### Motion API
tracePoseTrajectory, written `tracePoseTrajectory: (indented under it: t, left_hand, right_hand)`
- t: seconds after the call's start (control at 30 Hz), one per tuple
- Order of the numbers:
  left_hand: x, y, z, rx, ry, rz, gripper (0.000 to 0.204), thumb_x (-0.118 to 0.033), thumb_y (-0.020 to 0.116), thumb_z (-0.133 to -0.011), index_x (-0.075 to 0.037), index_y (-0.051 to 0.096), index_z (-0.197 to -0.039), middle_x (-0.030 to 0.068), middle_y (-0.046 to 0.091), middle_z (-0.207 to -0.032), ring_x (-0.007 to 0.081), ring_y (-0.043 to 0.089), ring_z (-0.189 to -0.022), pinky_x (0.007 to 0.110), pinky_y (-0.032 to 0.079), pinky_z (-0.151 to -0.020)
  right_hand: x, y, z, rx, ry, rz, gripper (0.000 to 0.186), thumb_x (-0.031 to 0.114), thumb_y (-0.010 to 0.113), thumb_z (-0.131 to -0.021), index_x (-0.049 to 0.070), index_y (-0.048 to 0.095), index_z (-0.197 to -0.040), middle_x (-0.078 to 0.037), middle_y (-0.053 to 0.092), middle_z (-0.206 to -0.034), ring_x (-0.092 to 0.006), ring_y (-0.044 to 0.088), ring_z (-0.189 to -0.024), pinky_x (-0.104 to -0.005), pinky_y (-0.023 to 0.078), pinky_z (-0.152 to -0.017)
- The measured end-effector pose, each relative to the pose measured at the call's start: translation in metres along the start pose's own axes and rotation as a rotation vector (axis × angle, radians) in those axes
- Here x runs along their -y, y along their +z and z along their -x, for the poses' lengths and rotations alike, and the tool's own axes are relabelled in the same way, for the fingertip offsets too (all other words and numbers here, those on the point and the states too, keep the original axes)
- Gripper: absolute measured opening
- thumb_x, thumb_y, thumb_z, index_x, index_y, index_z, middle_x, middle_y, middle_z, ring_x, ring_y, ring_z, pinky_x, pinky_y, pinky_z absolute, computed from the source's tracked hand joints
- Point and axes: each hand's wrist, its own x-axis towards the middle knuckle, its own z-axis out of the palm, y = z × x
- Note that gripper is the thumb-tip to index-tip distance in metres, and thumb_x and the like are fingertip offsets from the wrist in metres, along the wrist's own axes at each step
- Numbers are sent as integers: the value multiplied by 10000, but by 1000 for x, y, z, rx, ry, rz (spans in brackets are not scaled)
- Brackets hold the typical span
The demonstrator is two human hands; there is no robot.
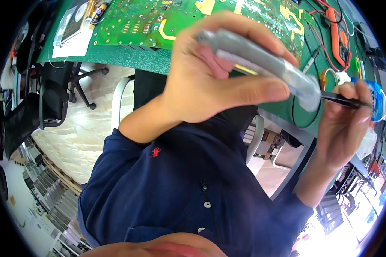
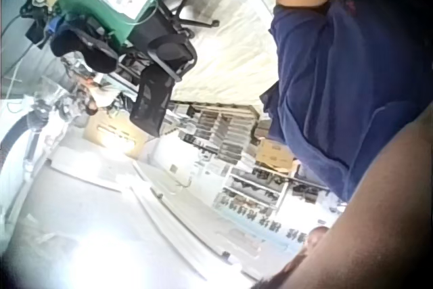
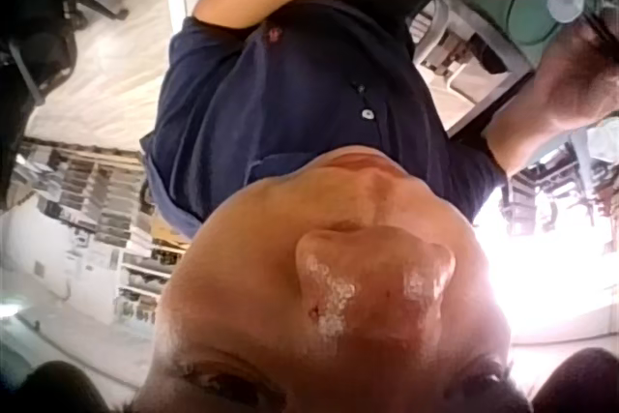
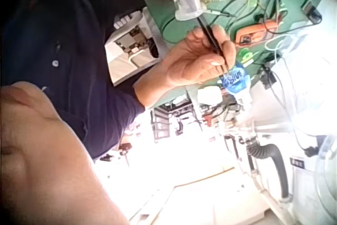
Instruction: The person applies flux or paste from a syringe to components on a large green circuit board and uses tweezers to precisely position or adjust small parts.
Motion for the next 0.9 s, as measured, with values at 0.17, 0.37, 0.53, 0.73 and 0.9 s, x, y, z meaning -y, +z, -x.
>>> tracePoseTrajectory:
  t: [0.17, 0.37, 0.53, 0.73, 0.9]
  left_hand:
    - [-5, -12, 2, 87, 75, -343, 237, -11, 794, -689, -15, 677, -896, 57, 670, -849, 127, 654, -794, 246, 507, -701]
    - [-7, -18, 1, 182, 142, -642, 230, -78, 802, -681, -31, 682, -870, 65, 656, -832, 136, 627, -745, 258, 491, -650]
    - [-11, -21, -7, 348, 302, -1034, 132, -18, 709, -718, -4, 591, -776, 90, 566, -738, 196, 531, -639, 280, 405, -580]
    - [6, -29, -5, 458, 365, -1093, 138, -84, 637, -688, -16, 520, -712, 99, 513, -673, 251, 479, -562, 316, 362, -513]
    - [15, -33, -3, 487, 486, -1136, 176, -148, 627, -637, -21, 514, -684, 99, 491, -613, 261, 472, -524, 325, 353, -493]
  right_hand:
    - [11, -14, -17, -100, -110, 507, 669, 472, 431, -979, -103, 423, -1322, -17, 420, -828, -109, 411, -742, -230, 329, -653]
    - [23, 2, -8, -10, -154, 920, 599, 402, 471, -982, -104, 468, -1301, -10, 455, -780, -30, 374, -572, -155, 251, -513]
    - [20, 17, -2, 14, -140, 958, 328, 85, 616, -915, -46, 567, -1212, -40, 640, -912, -25, 487, -666, -145, 351, -572]
    - [19, 31, -8, 310, -222, 1202, 267, -8, 657, -832, -76, 625, -1088, -118, 643, -844, -125, 564, -680, -209, 401, -572]
    - [15, 39, -8, 370, -221, 1255, 235, -75, 680, -754, -78, 657, -989, -146, 656, -826, -193, 610, -697, -253, 452, -601]
